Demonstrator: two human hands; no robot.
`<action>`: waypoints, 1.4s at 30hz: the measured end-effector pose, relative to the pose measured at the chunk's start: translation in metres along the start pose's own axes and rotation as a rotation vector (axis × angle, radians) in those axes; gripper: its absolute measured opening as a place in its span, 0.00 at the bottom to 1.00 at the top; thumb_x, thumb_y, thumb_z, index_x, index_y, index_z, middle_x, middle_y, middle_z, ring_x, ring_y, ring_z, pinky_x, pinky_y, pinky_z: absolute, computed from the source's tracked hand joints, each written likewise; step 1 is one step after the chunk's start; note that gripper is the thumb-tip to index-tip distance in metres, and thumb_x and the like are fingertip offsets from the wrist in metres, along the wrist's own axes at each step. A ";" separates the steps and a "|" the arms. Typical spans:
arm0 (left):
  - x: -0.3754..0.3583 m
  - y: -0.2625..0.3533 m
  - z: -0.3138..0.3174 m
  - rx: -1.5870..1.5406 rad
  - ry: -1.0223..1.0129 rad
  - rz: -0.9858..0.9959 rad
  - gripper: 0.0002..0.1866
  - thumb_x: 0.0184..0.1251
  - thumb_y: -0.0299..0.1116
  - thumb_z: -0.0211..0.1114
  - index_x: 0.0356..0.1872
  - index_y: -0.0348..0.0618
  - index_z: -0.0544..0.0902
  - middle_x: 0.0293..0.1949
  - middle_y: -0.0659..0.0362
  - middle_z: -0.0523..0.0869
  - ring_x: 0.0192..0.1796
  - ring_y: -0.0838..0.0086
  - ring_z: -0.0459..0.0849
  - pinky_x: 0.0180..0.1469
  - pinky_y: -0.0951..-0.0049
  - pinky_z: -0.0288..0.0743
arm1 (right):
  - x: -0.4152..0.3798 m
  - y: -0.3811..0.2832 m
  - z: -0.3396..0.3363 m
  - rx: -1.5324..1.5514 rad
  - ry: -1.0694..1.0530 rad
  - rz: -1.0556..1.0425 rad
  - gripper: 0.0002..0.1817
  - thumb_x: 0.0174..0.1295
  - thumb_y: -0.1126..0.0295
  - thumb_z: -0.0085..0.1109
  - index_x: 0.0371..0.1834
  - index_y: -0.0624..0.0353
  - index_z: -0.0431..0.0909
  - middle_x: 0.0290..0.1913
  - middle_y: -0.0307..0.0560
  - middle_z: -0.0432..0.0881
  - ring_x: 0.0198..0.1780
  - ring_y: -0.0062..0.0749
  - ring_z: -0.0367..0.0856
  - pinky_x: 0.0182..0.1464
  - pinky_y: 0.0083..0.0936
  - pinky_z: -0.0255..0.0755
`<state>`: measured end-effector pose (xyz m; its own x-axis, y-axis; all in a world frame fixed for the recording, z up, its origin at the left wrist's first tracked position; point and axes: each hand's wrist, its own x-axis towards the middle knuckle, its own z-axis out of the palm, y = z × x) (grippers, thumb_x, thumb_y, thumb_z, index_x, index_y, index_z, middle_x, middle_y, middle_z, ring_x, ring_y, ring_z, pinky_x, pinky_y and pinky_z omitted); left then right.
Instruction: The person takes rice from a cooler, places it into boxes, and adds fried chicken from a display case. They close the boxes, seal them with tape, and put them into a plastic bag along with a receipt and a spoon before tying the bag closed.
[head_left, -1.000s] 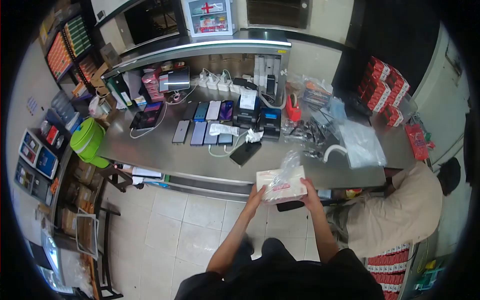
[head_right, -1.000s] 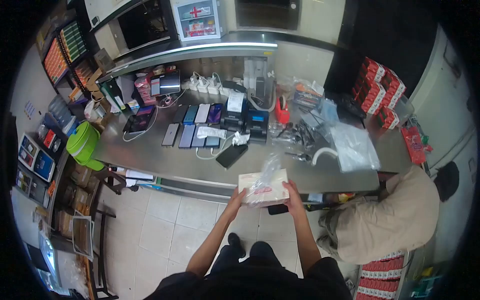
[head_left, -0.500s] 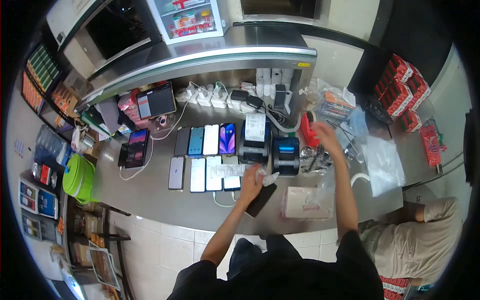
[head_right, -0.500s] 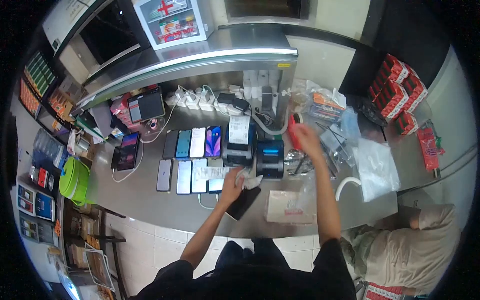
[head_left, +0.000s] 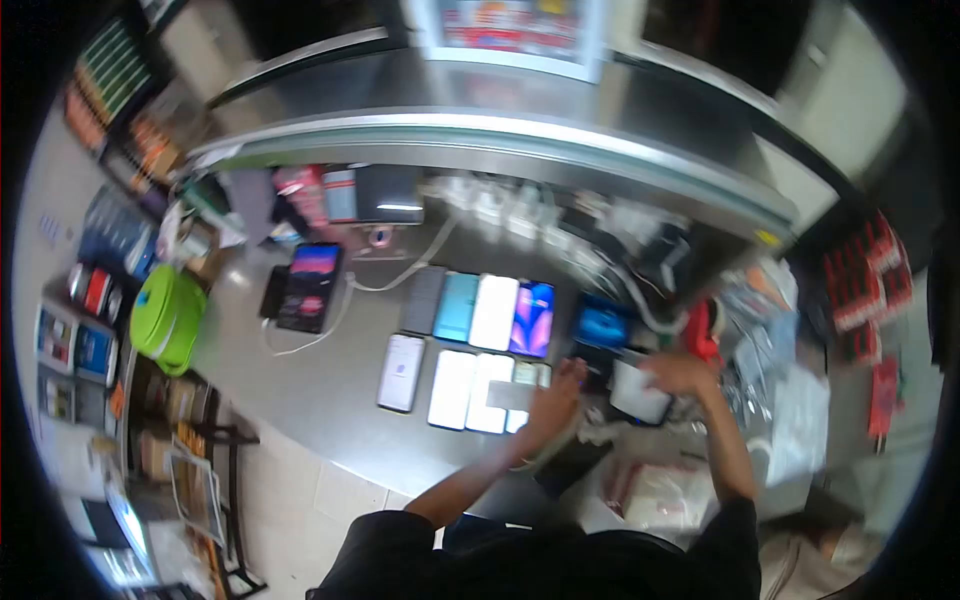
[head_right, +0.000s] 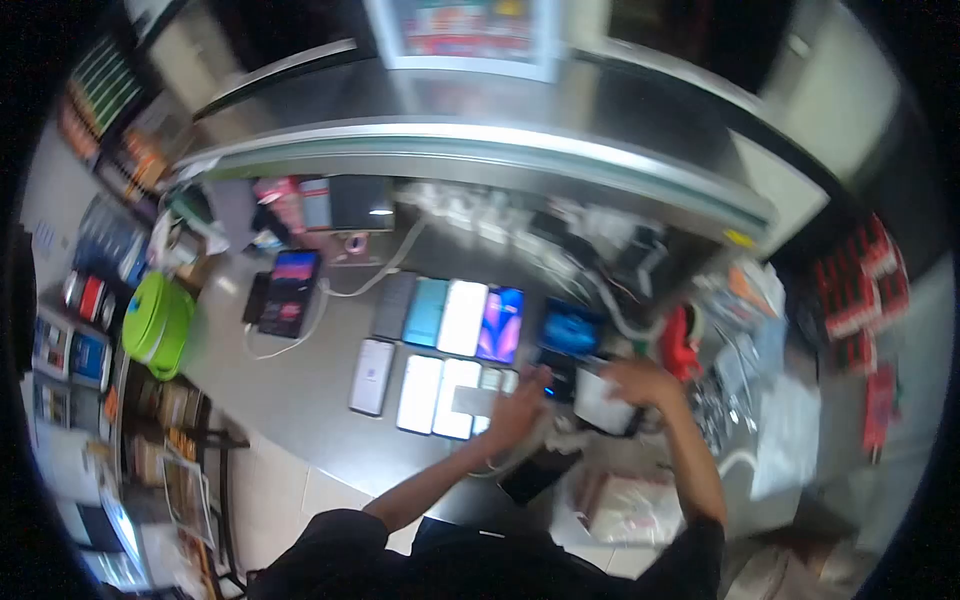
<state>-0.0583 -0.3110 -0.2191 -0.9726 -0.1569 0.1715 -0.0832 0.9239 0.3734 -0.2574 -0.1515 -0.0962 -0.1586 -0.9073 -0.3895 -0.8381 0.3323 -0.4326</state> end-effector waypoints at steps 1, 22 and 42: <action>0.001 -0.006 -0.001 -0.060 0.030 0.003 0.31 0.59 0.36 0.52 0.65 0.45 0.57 0.68 0.63 0.56 0.70 0.70 0.53 0.63 0.43 0.49 | -0.020 0.022 0.017 0.056 0.229 -0.144 0.19 0.52 0.56 0.59 0.40 0.60 0.77 0.39 0.54 0.79 0.42 0.45 0.77 0.45 0.35 0.69; 0.094 -0.547 -0.149 -1.919 1.023 -0.861 0.13 0.56 0.36 0.64 0.40 0.45 0.73 0.35 0.60 0.77 0.35 0.74 0.79 0.36 0.71 0.74 | 0.047 -0.179 0.016 1.077 1.313 0.404 0.17 0.63 0.70 0.51 0.52 0.67 0.69 0.44 0.46 0.79 0.42 0.23 0.77 0.46 0.19 0.68; -0.031 -0.183 -0.164 -1.850 -0.183 -0.693 0.23 0.66 0.47 0.51 0.58 0.49 0.66 0.50 0.56 0.73 0.54 0.67 0.73 0.47 0.57 0.70 | 0.119 -0.236 0.052 1.127 1.188 0.202 0.16 0.58 0.77 0.54 0.51 0.65 0.70 0.49 0.47 0.76 0.50 0.28 0.74 0.56 0.25 0.64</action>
<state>0.0232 -0.5328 -0.1434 -0.8953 -0.1241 -0.4278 -0.2204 -0.7112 0.6676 -0.0514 -0.3242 -0.0827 -0.9418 -0.3304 0.0626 -0.0625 -0.0111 -0.9980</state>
